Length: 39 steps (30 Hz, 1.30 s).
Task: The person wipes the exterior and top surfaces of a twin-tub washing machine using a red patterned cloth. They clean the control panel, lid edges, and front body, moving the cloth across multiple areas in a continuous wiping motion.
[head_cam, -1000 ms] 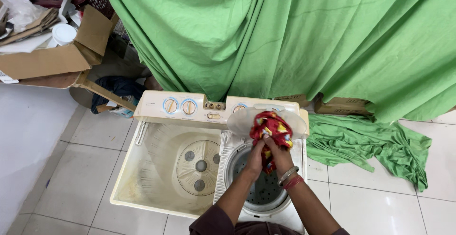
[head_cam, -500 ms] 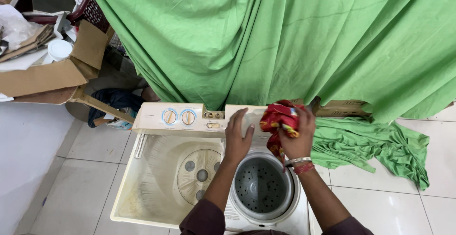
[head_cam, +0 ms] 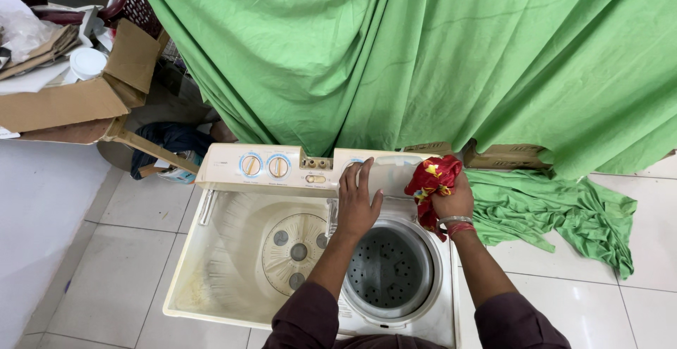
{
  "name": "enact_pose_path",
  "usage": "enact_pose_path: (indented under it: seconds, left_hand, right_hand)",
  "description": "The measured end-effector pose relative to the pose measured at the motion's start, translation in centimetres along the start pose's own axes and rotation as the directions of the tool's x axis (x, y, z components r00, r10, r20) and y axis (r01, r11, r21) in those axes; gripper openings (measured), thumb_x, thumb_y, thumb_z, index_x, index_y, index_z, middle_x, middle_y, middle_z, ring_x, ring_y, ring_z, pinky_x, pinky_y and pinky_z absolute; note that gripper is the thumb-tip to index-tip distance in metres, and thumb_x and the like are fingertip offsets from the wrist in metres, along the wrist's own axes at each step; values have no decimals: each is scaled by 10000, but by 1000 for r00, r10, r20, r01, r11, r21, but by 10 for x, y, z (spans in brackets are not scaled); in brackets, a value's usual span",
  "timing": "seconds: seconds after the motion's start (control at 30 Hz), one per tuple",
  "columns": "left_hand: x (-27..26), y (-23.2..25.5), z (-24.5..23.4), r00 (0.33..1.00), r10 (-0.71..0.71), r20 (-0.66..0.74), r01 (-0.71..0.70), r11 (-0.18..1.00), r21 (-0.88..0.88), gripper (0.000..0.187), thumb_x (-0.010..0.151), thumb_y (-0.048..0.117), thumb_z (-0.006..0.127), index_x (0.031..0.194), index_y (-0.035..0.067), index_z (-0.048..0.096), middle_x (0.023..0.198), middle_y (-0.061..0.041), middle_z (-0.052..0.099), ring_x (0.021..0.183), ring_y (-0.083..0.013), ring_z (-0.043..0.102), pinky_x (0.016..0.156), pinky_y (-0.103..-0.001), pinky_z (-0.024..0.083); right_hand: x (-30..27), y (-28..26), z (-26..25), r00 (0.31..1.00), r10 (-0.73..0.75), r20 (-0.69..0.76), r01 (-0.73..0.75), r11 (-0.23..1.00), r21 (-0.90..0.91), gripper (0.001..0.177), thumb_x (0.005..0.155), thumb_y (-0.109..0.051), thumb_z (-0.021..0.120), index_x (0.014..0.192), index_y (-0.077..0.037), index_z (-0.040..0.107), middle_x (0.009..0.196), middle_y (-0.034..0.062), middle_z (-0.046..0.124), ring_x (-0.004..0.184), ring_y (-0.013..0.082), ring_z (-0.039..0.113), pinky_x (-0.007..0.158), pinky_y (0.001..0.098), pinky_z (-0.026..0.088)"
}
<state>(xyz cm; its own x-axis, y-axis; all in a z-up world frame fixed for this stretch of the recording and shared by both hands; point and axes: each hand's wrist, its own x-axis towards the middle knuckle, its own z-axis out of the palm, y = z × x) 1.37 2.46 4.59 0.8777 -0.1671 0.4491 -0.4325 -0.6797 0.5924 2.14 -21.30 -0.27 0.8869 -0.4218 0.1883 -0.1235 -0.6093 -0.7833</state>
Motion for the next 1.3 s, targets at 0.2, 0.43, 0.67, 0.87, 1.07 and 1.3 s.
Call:
enact_pose_path:
  seconds: [0.2, 0.43, 0.67, 0.87, 1.07, 1.3]
  left_hand:
    - [-1, 1, 0, 1000, -1, -2, 1, 999, 42, 837, 855, 152, 745, 1570, 121, 311, 1475, -235, 373, 1408, -455, 339, 1163, -568, 322]
    - [1, -1, -7, 999, 6, 35, -8, 998, 65, 854, 867, 192, 741, 1583, 111, 282, 1506, -227, 360, 1429, -451, 317, 1189, -568, 293]
    - [-10, -8, 4, 981, -178, 78, 187, 973, -134, 743, 986, 237, 656, 1635, 179, 299, 1679, -241, 207, 1529, -498, 179, 1230, -548, 232]
    - [-55, -4, 26, 778, -553, 297, 607, 543, -580, 729, 1047, 405, 547, 1655, 180, 212, 1657, -156, 298, 1535, -329, 300, 1221, -406, 282]
    - [-78, 11, 36, 832, -500, 240, 522, 557, -646, 647, 936, 312, 704, 1476, 51, 461, 1333, -159, 660, 1223, -242, 635, 1039, -369, 489]
    - [-76, 1, 54, 853, -391, 345, 512, 503, -696, 594, 905, 282, 777, 1411, 52, 565, 1241, -149, 720, 1111, -205, 685, 942, -332, 561]
  right_hand:
    - [-13, 69, 28, 992, 118, -45, -113, 989, 97, 444, 777, -177, 815, 1174, -66, 650, 1091, 199, 744, 1023, 377, 715, 868, 448, 558]
    - [-43, 37, 54, 488, 375, 788, -838, -54, 544, 437, 1007, -315, 497, 1325, -44, 626, 1248, 174, 704, 1069, 318, 709, 935, 494, 589]
    - [-24, -41, 72, 537, 132, 833, -842, 15, 540, 426, 982, -295, 481, 1310, -71, 632, 1259, 141, 720, 1121, 293, 712, 999, 465, 568]
    - [-21, -23, 90, 491, 67, 868, -836, 315, 449, 412, 981, -348, 557, 1271, -73, 656, 1169, 112, 744, 1018, 241, 724, 927, 410, 577]
    - [-45, -14, 66, 428, 111, 897, -856, 369, 363, 417, 970, -366, 602, 1275, -87, 664, 1168, 94, 740, 1030, 231, 710, 944, 403, 561]
    - [-54, 9, 44, 590, 186, 785, -797, -22, 604, 421, 929, -342, 622, 1251, -73, 652, 1169, 123, 738, 1012, 280, 723, 912, 448, 577]
